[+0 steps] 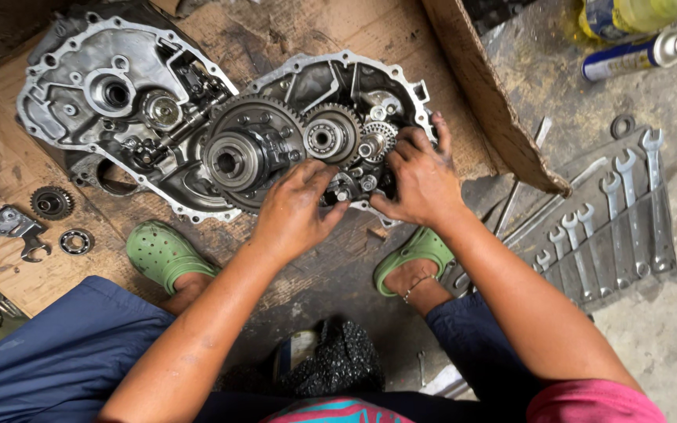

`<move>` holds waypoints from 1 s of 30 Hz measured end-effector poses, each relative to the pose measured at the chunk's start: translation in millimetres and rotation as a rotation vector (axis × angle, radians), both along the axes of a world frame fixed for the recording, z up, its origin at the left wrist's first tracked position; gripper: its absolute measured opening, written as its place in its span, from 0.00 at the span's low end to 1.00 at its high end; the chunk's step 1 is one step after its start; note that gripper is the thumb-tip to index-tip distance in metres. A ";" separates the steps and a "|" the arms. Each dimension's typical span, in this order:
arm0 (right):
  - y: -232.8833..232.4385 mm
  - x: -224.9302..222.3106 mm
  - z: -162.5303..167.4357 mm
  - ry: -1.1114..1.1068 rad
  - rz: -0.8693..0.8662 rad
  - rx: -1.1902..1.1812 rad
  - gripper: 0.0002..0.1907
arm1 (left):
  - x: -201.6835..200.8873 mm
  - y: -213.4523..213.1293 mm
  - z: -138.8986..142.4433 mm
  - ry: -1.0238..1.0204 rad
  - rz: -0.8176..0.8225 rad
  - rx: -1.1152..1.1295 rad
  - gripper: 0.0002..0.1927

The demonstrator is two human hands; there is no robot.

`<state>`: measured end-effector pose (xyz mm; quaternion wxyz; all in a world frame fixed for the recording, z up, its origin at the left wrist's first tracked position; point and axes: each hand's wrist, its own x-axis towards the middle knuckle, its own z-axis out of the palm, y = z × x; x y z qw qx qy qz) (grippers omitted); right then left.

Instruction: The person sits on the floor and assembles internal components of a motorcycle engine casing. They handle bearings, gears, and shafts, placing them into the casing and rotating them to check fit.

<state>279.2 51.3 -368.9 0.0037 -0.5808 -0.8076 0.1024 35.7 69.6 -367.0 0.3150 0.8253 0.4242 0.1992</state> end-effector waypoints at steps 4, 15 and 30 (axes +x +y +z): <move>1.1 -1.0 -2.2 0.017 -0.011 0.029 0.35 | -10.9 15.0 12.8 -0.076 -0.035 -0.241 0.21; -3.2 3.7 -7.5 0.056 -0.024 0.032 0.33 | -3.0 14.0 11.4 -0.106 -0.031 -0.095 0.14; -3.2 -1.6 -2.3 0.064 -0.098 0.083 0.35 | -1.7 15.1 8.6 -0.122 -0.044 -0.047 0.15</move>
